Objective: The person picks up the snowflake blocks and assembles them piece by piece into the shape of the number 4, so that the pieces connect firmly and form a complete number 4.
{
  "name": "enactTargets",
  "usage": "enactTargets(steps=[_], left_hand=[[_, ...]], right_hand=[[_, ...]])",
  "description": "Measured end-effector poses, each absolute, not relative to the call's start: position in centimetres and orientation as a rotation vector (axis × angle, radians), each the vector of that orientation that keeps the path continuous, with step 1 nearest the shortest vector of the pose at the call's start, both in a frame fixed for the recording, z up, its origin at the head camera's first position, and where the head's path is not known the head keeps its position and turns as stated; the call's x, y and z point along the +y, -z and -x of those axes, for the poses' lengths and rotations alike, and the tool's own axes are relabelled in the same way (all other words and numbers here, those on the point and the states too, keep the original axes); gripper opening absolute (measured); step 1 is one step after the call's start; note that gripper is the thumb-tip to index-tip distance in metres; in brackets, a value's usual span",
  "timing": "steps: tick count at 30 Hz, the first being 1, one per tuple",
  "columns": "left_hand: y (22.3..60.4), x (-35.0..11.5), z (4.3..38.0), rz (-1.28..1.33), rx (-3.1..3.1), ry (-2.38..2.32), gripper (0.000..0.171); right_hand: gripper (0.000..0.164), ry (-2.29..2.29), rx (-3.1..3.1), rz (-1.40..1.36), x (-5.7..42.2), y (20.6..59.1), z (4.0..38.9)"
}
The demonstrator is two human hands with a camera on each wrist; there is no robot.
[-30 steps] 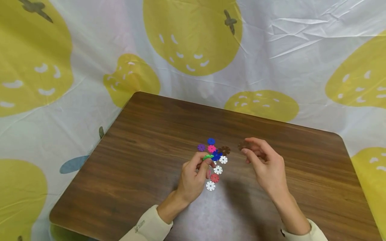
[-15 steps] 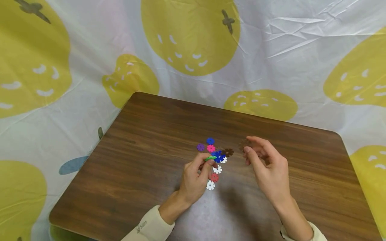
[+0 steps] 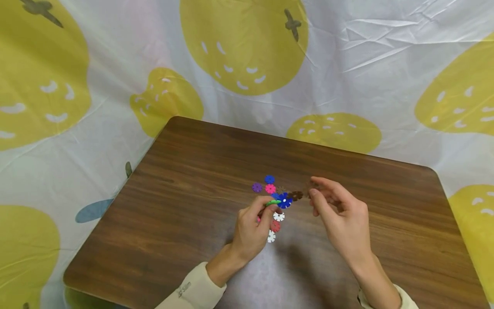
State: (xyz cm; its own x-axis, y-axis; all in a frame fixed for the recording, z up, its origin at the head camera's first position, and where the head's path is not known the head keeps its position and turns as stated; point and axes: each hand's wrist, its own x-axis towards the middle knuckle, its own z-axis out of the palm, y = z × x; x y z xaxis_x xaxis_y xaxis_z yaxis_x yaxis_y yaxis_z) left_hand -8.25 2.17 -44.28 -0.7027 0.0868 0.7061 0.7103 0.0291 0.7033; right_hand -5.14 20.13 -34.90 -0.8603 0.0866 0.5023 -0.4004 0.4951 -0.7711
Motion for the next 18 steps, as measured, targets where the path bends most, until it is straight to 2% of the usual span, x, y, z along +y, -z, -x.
enactTargets(steps=[18], left_hand=[[44.53,2.54,8.33,0.759,-1.826,1.672,0.012]], right_hand=[[0.024,-1.365,-2.281,-0.221,19.46,35.18,5.25]])
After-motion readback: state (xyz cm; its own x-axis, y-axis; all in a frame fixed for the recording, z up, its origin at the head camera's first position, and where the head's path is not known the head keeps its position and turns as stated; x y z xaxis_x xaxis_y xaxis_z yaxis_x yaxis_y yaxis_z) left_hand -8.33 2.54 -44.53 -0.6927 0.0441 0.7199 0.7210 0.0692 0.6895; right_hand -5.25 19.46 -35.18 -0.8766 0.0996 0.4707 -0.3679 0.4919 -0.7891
